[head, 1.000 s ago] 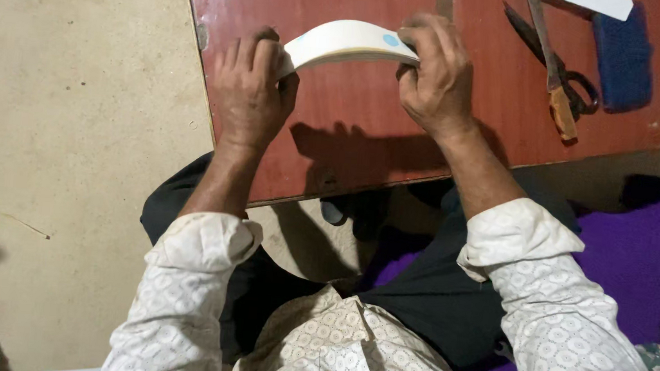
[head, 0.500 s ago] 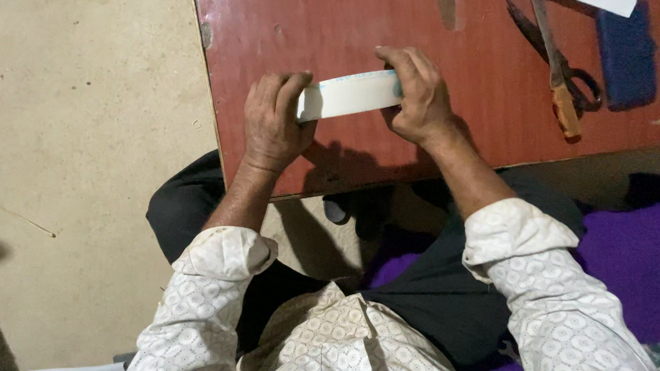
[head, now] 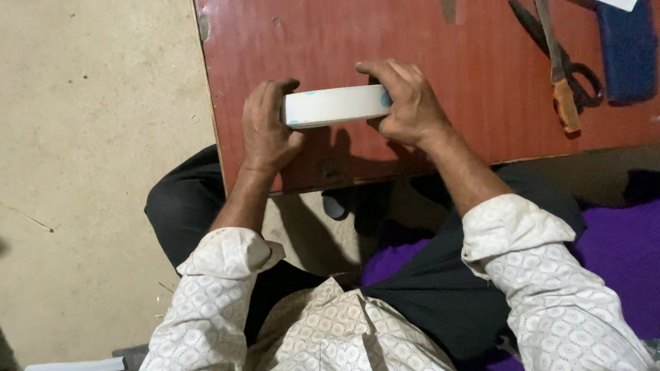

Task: The person sits on the floor holding a bundle of white strips, bends and creases each strip into a curved arc shape by hand, and stacks the finished curved pieces on a red board. They occasionally pick up new flat strips from a pile and set completed arcs aside.

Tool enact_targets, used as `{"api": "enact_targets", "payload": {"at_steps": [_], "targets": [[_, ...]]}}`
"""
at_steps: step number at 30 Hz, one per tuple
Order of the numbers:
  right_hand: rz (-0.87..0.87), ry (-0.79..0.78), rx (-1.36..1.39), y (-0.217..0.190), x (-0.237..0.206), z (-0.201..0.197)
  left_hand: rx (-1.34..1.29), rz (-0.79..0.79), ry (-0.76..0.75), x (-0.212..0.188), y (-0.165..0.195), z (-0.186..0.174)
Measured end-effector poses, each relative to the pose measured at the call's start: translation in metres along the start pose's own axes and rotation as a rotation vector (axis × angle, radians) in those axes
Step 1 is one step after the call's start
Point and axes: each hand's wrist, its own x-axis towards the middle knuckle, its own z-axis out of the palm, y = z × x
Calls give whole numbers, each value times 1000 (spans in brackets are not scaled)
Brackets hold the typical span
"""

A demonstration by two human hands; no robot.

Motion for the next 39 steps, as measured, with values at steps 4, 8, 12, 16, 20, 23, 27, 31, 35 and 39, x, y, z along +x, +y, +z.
{"api": "enact_targets", "payload": {"at_steps": [4,8,12,16,20,23,27,31,35,39], "targets": [[17,-2,-13,-3,3,-4,-34,-35,-38,-4,-3,4],[4,13,24,-2,-1,-12,-129,-71,28,-11,-4,6],[-9,-9,34,1,1,-8,-102,-92,19,-9,-3,9],[74,12,9,10,7,-8,-79,-150,-77,2,3,7],[359,-25,24,28,4,-29,-140,-334,-131,16,17,11],[511,-96,-13,38,6,-40,82,-350,-203,33,28,17],[434,-52,-180,35,0,-40,187,-390,-151,35,35,12],[488,-102,-235,23,-1,-43,139,-456,-154,23,40,-1],[585,-204,-304,10,4,-45,112,-449,-123,18,50,-8],[708,-247,-279,-1,0,-41,18,-555,-60,15,57,-11]]}}
